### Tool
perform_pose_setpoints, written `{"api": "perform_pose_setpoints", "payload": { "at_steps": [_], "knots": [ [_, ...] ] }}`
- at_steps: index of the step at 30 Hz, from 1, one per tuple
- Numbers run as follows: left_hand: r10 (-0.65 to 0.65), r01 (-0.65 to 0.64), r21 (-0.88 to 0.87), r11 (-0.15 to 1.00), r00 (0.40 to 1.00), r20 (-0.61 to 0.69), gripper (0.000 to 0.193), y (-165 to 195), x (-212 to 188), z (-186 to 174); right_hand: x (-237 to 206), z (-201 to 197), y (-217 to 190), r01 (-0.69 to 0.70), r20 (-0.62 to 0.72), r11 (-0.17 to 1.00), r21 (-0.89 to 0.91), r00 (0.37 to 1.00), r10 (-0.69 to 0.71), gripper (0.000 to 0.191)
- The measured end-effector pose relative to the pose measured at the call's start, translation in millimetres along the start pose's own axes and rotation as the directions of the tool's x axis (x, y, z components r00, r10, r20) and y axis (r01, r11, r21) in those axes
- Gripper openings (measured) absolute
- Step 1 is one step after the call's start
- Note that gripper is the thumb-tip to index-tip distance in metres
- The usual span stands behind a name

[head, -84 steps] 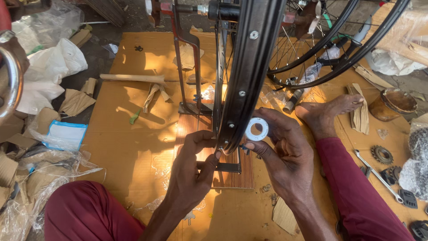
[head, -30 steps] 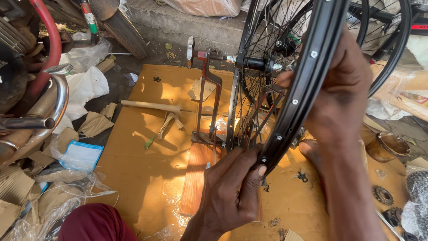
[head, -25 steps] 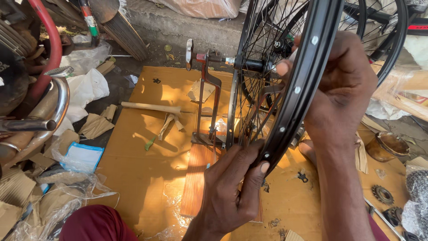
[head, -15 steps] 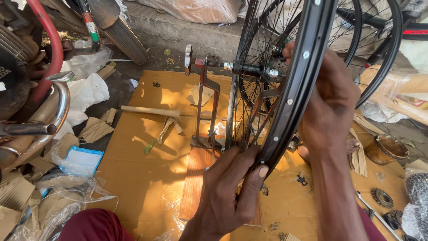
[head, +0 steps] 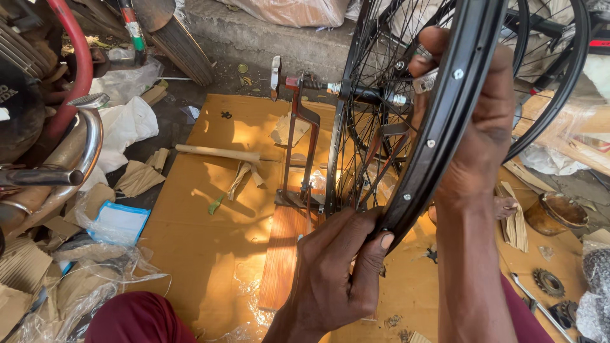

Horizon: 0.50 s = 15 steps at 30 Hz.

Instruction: The person sits on the floor and repeatedly presses small metal reflectors into the rim of a bicycle wheel mounted on a truing stand. They rotate the wheel to access different sections and continue installing the reflectors one by one.

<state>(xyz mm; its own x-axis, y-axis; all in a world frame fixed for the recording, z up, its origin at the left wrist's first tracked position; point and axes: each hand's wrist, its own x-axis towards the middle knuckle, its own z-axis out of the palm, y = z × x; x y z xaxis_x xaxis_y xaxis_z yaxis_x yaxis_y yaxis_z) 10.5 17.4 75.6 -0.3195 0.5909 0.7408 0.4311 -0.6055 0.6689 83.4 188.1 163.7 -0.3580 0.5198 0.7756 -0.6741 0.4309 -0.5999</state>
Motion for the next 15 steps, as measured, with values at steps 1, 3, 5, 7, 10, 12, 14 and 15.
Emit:
{"api": "perform_pose_setpoints", "payload": {
  "at_steps": [1, 3, 5, 7, 10, 12, 14, 15],
  "knots": [
    [-0.006, 0.006, -0.001, 1.0, 1.0, -0.004, 0.013, -1, 0, 1, -4, 3, -2, 0.026, -0.018, 0.997, -0.071, 0.999, -0.027, 0.024],
    [-0.03, 0.03, -0.006, 1.0, 0.999, -0.009, 0.013, 0, 0, 2, -5, 3, -10, 0.06, -0.008, 0.95, -0.305, 0.998, -0.066, 0.029],
    [-0.026, 0.026, 0.002, 1.0, 1.0, -0.013, 0.012, 0, 0, 3, 6, 1, -11, 0.359, 0.154, 0.606, -0.71, 0.919, -0.364, 0.038],
    [-0.008, 0.008, 0.001, 1.0, 1.0, -0.017, 0.01, 0, 1, 3, 16, 0, -6, 0.465, 0.284, 0.252, -0.849, 0.802, -0.525, 0.048],
    [-0.012, 0.012, -0.018, 1.0, 1.0, -0.01, 0.01, 2, 1, 2, 18, -1, 5, 0.445, 0.28, 0.107, -0.889, 0.714, -0.641, 0.055],
    [-0.047, 0.047, -0.021, 0.999, 0.999, 0.008, 0.011, 2, 1, -1, 13, -5, 2, 0.471, 0.276, 0.247, -0.847, 0.786, -0.553, 0.051],
    [-0.042, 0.043, -0.042, 0.998, 0.999, 0.009, 0.014, 2, -1, -2, 9, -14, -14, 0.406, 0.272, 0.525, -0.748, 0.909, -0.316, 0.043],
    [-0.036, 0.036, -0.05, 0.998, 0.999, 0.01, 0.015, 2, -1, -3, 10, -17, -21, 0.359, 0.29, 0.623, -0.695, 0.933, -0.214, 0.039]
  ]
}}
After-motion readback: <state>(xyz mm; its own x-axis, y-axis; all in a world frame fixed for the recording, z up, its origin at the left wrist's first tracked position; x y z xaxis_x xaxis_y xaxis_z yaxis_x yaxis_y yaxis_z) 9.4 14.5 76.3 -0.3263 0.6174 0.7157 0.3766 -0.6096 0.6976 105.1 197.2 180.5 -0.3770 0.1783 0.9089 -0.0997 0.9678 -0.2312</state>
